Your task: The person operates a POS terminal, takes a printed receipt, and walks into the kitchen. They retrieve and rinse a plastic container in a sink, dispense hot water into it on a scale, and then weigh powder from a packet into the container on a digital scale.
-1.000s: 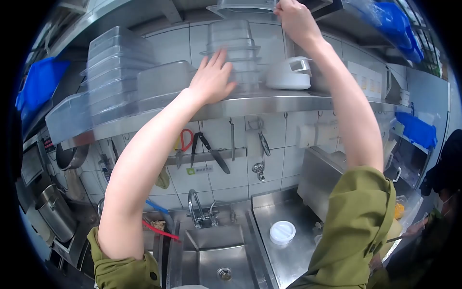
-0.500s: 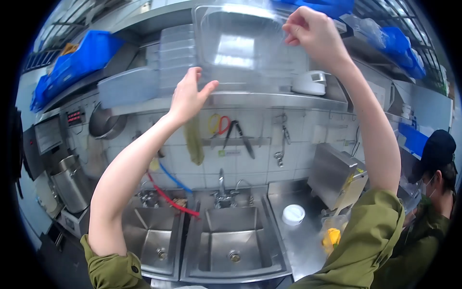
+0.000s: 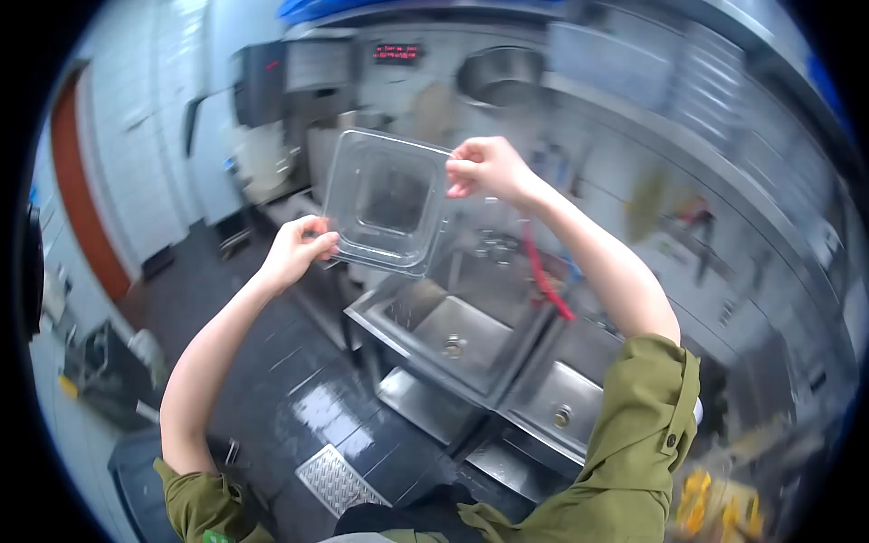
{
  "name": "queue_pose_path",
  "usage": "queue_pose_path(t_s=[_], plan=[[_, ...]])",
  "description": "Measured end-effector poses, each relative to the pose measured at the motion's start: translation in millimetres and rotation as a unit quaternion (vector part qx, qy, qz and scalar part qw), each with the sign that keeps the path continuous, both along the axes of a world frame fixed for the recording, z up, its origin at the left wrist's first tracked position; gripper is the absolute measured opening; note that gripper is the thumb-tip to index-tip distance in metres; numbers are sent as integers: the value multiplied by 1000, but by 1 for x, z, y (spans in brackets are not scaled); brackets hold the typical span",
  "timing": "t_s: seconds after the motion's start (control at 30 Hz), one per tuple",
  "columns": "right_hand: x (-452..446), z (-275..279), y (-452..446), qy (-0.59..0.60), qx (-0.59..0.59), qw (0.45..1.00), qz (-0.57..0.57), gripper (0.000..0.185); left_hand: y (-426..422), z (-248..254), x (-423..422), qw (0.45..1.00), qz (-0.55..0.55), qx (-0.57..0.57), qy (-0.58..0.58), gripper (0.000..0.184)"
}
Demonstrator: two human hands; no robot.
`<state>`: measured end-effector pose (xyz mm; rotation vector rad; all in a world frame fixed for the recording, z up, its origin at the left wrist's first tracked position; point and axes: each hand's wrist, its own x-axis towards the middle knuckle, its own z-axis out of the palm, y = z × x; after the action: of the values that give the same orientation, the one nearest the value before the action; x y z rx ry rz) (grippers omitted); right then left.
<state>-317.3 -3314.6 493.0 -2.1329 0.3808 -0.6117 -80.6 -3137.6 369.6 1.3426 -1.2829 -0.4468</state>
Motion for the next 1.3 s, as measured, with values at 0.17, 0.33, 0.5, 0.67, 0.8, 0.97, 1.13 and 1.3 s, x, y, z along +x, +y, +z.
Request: queue_pose_path(t_s=[0.17,0.33,0.5,0.67,0.8,0.97,1.13,1.3], plan=[[172,-56,0,42,74,994,73,26,74,-31,97,985,52,62,150,16],[337,-114,-24,57,104,979,165,30,90,-59,218,968,124,104,190,15],[487,-116,-30,39,141,954,261,25,105,-52,326,947,178,117,241,17],[624,-94,-5,17,181,929,322,20,128,-56,431,932,176,74,308,20],[704,-118,24,10,208,923,324,20,147,-85,514,929,194,70,309,23],[711,-222,27,55,148,955,250,16,124,-193,578,926,152,120,325,20],[542,-233,-11,93,239,965,-48,22,-18,-230,540,901,-136,254,325,15],[376,-211,25,23,202,868,-453,16,-155,-220,399,877,-296,252,283,26]])
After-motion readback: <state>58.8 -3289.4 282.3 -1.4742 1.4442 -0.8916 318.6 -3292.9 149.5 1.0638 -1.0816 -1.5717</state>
